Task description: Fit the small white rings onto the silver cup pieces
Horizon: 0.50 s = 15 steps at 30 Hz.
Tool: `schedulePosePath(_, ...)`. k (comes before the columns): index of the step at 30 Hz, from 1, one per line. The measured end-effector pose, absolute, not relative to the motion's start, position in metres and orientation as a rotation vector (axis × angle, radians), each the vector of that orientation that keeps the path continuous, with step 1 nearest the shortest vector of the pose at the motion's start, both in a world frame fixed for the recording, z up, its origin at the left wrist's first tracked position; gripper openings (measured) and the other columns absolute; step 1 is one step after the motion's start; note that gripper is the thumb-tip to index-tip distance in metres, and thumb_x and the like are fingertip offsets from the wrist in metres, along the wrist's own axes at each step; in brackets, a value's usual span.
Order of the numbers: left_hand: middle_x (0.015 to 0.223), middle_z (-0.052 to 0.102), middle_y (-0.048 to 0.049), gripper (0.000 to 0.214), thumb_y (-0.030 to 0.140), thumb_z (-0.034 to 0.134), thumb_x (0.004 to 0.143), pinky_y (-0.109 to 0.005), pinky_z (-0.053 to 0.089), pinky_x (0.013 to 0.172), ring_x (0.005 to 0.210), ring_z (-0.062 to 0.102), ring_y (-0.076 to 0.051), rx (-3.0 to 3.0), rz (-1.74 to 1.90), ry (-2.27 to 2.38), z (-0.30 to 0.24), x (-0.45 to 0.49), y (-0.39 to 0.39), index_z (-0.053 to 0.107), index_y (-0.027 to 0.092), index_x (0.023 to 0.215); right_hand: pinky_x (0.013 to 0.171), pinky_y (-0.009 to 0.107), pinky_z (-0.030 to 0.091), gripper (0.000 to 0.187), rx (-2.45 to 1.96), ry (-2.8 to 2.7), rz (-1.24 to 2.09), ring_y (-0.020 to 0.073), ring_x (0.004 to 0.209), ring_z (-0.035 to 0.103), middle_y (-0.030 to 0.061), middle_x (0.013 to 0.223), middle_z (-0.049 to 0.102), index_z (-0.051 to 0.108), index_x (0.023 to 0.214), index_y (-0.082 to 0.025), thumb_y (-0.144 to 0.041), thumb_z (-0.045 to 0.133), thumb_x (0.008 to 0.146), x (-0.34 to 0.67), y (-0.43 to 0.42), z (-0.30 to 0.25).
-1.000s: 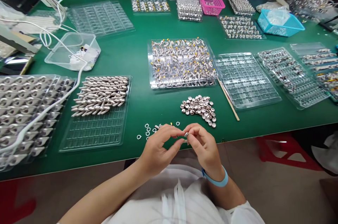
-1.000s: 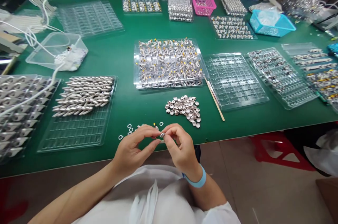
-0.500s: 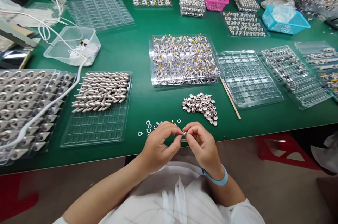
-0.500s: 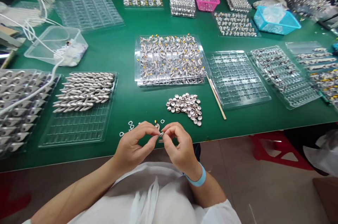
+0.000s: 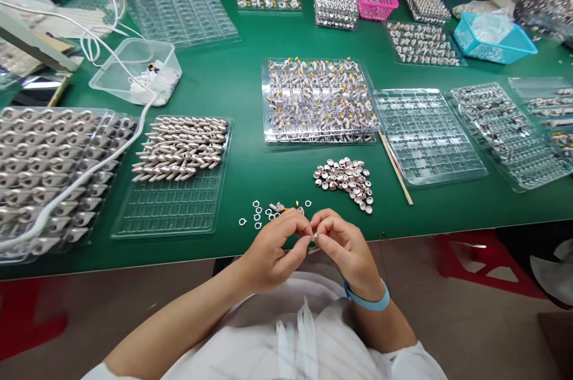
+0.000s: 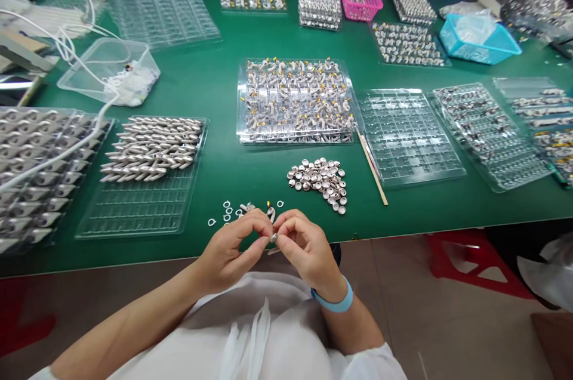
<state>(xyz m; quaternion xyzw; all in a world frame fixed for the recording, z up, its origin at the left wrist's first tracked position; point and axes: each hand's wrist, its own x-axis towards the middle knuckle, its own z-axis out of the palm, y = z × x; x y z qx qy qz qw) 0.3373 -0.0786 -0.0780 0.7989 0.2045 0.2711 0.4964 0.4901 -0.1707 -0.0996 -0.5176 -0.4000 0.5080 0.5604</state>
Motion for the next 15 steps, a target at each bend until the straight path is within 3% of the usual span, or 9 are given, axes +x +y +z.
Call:
schedulePosePath(8,0.077,0.060,-0.0022,0.013,0.010,0.046,0.089,-0.034,0.048,0.083,0.075,0.056,-0.016,2.099,0.678,0.554,-0.080,0.325,-0.073,0.053,0.020,0.083,0.094,0.041,0.048,0.022,-1.181,-1.017,1.236,0.0238,0.106,0.055,0.0097,0.109,0.058,0.059,0.077,-0.020,-0.038,0.062,0.090,0.489,-0.170,-0.099)
schedulePosePath(15,0.077,0.062,-0.0060,0.014,0.005,0.050,0.085,-0.036,0.049,0.072,0.077,0.054,-0.021,2.569,0.682,0.748,-0.103,0.294,-0.051,0.057,0.017,0.082,0.091,0.038,0.049,0.017,-1.302,-1.007,1.155,0.0211,0.099,0.056,0.0086,0.110,0.057,0.058,0.076,-0.021,-0.030,0.059,0.091,0.502,-0.178,-0.099)
